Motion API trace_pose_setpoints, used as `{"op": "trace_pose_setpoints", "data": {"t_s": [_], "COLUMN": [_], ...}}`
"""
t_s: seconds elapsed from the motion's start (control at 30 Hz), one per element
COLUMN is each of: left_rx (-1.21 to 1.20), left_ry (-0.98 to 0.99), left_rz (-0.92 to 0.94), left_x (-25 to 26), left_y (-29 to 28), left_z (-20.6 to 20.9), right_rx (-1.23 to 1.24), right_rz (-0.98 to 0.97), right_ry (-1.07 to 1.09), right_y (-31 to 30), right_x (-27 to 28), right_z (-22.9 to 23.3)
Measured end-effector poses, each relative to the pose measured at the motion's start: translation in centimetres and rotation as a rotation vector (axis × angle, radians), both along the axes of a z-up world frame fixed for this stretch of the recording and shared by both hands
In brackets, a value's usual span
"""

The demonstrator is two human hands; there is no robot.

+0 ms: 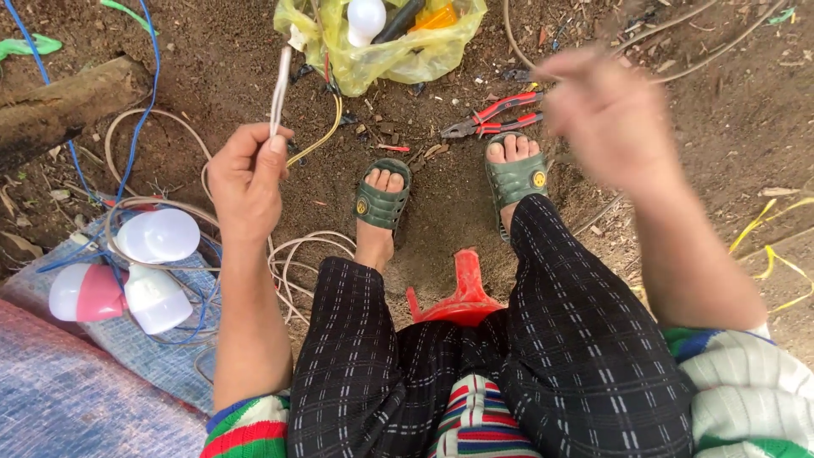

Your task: Stripping electrical wires and connecting them to a plug for light bulbs.

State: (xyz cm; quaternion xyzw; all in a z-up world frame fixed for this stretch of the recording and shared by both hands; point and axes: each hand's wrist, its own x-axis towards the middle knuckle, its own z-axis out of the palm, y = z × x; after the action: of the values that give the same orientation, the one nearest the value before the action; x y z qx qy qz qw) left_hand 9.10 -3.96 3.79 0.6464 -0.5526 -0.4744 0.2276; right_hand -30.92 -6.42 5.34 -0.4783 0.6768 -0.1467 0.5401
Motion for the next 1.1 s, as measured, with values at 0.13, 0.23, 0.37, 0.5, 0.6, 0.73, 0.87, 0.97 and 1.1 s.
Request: {"op": "trace_pose_setpoints", "data": {"t_s": [0.13,0.23,0.37,0.5,0.6,0.73,0.87,0.97,1.1], "left_rx": [-0.005,0.000,-0.034,-0.259,-0.332,-0.028,0.571,0.451,0.368], "left_ry": [0.112,0.106,0.059,-0.469,-0.715,-0.096,0.683,0.797,0.676], "left_rz": [0.002,0.052,0.095,0.063,0.057,-0.103,0.229,0.117,-0.363], "left_x": [-1.6,-0.8,1.0,0.9,-0.6,-3.2,-4.8,-4.0,-6.0], "left_y": [-0.5,-0.3,-0.4,0.2,0.8,0.3,-0.3,0.3,0.8], "left_z": [0.9,0.8,0.0,-0.6,-2.0,-0.7,1.3,1.1,2.6], "right_rx": [-0.080,0.109,0.108,0.032,-0.035,-0.054,-0.053,0.239,0.457], "right_rz": [0.777,1.134,1.260,1.340,1.351,1.351,1.363,1.383,0.158], "right_ry": [-0.256,-0.177,-0.094,-0.117,-0.130,-0.139,-0.146,-0.251,-0.746], "right_y": [1.9,4.2,4.0,5.6,6.9,7.0,6.0,3.4,-2.8], "right_x": [6.4,7.9,8.1,8.1,8.1,8.0,7.9,6.9,5.7], "right_z": [1.0,-1.0,-0.8,-2.7,-3.9,-4.0,-3.4,-2.8,-0.5]}}
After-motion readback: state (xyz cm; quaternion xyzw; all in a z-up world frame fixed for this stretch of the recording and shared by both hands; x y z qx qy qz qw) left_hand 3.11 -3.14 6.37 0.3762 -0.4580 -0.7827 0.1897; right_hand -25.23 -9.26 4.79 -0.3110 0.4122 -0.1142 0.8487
